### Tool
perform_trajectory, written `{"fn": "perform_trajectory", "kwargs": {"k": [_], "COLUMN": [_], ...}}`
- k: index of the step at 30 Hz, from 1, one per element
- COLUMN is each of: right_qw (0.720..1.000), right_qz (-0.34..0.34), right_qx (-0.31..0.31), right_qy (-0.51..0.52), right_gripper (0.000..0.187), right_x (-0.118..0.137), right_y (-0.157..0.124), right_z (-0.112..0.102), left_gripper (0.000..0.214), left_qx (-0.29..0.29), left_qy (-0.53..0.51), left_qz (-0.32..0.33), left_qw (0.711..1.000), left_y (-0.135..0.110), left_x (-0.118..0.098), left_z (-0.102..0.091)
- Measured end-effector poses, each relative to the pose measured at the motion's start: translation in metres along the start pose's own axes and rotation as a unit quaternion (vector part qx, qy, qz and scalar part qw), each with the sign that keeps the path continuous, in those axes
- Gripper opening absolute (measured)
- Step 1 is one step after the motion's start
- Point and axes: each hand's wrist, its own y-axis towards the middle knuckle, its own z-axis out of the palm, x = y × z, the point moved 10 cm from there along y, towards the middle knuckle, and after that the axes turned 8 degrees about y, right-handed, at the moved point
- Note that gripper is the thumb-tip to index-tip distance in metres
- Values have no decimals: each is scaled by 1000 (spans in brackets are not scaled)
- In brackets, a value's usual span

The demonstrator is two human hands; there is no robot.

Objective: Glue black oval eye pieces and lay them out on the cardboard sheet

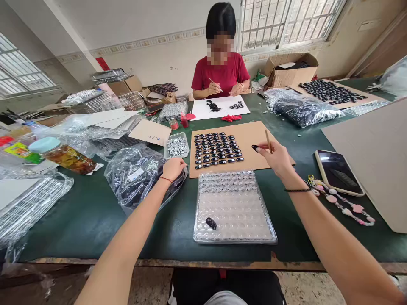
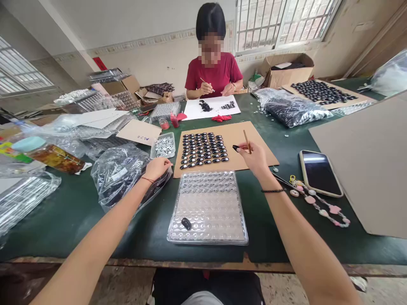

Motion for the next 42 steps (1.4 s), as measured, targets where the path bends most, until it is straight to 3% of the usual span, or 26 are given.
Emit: {"fn": "perform_trajectory", "kwargs": {"k": [8,15,18,21,23,25,29,32,36,39,42], "right_qw": [994,981,974,969,966,964,963,971,992,993,989], "right_qz": [-5,-18,-21,-17,-13,-10,-7,-14,-24,-68,-55], "right_qx": [89,132,150,163,166,167,164,127,55,92,110], "right_qy": [-69,-142,-166,-185,-195,-205,-213,-200,-112,-33,78], "right_gripper": [14,17,19,19,20,21,24,27,22,17,20], "right_x": [-27,-42,-54,-69,-78,-83,-80,-60,-10,29,39], "right_y": [85,140,155,164,167,168,163,150,109,56,0], "right_z": [75,135,150,158,159,160,158,146,104,79,55], "left_gripper": [32,31,30,24,19,15,21,31,38,37,34], "left_qx": [-59,-101,-159,-198,-193,-219,-237,-212,-173,-150,-120], "left_qy": [80,96,50,-55,-90,-99,-73,-29,20,23,48], "left_qz": [54,6,26,113,140,120,105,81,70,76,53], "left_qw": [994,990,986,972,967,963,963,974,982,985,990], "left_y": [-12,37,9,-57,-99,-129,-152,-149,-130,-108,-91], "left_x": [-21,24,15,-17,-31,-29,-23,-12,-5,-13,-22], "left_z": [-31,-70,-84,-81,-64,-48,-20,-12,-17,-18,-9]}}
